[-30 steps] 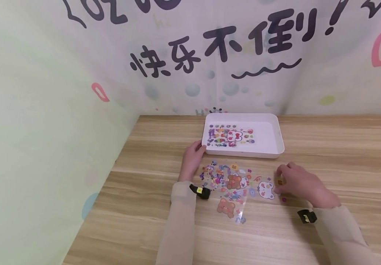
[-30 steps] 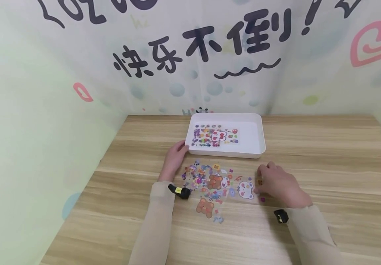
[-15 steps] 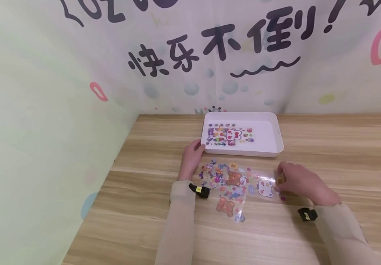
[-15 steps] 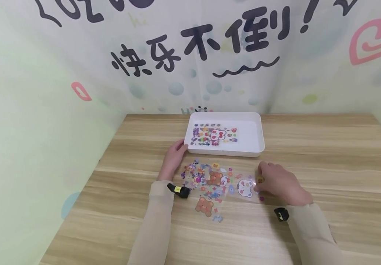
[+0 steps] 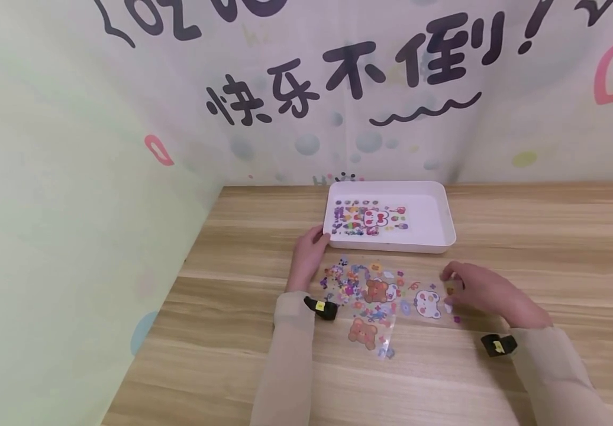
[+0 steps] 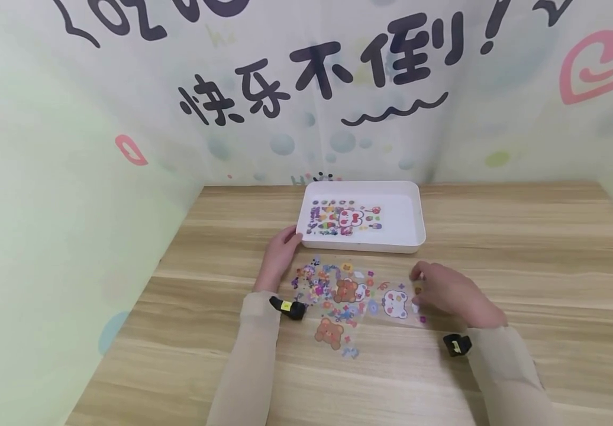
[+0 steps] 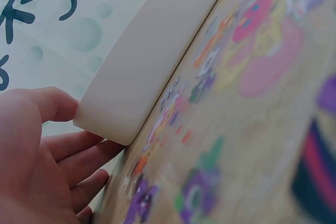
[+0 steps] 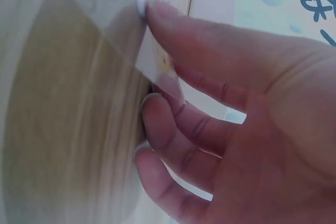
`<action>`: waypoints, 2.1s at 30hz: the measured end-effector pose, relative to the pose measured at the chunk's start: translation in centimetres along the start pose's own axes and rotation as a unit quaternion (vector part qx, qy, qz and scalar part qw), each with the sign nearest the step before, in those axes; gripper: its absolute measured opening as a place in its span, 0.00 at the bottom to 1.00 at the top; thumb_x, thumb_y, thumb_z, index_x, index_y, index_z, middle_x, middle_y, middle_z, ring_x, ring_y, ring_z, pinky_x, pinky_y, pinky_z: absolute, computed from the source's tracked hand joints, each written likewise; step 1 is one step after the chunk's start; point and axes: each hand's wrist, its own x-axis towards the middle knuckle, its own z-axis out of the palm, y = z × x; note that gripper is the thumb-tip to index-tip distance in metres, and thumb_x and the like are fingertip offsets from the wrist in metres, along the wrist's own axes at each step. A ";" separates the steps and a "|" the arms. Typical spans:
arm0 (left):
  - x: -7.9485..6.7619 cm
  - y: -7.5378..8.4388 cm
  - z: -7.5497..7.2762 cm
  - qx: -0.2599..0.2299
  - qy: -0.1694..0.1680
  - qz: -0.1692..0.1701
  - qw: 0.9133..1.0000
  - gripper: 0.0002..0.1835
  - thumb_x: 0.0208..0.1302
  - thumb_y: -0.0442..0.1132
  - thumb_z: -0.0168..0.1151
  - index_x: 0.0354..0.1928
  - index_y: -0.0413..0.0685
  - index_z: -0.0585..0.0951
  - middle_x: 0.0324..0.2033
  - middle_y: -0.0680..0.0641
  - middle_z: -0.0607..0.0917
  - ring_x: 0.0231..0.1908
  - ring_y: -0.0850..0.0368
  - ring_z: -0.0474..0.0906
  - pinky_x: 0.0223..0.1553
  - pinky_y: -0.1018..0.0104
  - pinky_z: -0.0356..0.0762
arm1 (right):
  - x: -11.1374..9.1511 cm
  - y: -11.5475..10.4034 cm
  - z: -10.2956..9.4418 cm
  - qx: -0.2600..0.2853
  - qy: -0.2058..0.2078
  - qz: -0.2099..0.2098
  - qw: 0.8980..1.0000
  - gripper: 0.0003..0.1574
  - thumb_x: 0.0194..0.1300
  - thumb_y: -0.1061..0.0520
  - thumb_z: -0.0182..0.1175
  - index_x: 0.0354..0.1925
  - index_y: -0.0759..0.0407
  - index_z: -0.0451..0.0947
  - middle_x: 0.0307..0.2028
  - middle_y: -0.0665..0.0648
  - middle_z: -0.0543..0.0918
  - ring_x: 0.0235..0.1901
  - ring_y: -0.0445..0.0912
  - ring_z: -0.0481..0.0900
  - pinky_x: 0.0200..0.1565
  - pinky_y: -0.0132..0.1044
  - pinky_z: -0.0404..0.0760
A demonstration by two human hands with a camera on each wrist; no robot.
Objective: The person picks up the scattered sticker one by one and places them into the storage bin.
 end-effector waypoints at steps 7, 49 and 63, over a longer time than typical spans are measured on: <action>0.1 0.0 0.1 -0.004 -0.003 -0.006 1.000 0.23 0.62 0.54 0.49 0.59 0.62 0.70 0.56 0.56 0.72 0.58 0.57 0.62 0.59 0.56 0.59 | -0.1 0.1 -0.3 0.018 -0.006 -0.012 1.000 0.21 0.52 0.59 0.64 0.45 0.59 0.72 0.34 0.56 0.76 0.32 0.49 0.70 0.31 0.40 0.71; 0.0 -0.3 -0.1 -0.012 0.001 0.023 1.000 0.22 0.62 0.52 0.49 0.58 0.58 0.71 0.54 0.55 0.75 0.57 0.57 0.65 0.59 0.58 0.58 | 0.5 1.2 -0.2 0.039 0.034 -0.006 0.999 0.14 0.63 0.48 0.53 0.31 0.57 0.71 0.21 0.52 0.71 0.22 0.45 0.67 0.23 0.35 0.66; 0.2 -0.3 0.1 -0.026 0.000 0.022 0.999 0.24 0.62 0.50 0.50 0.60 0.56 0.69 0.54 0.54 0.74 0.54 0.60 0.68 0.56 0.64 0.64 | 0.5 1.4 -0.2 0.078 0.044 -0.019 0.996 0.09 0.65 0.62 0.47 0.43 0.63 0.68 0.27 0.55 0.76 0.23 0.44 0.72 0.24 0.35 0.71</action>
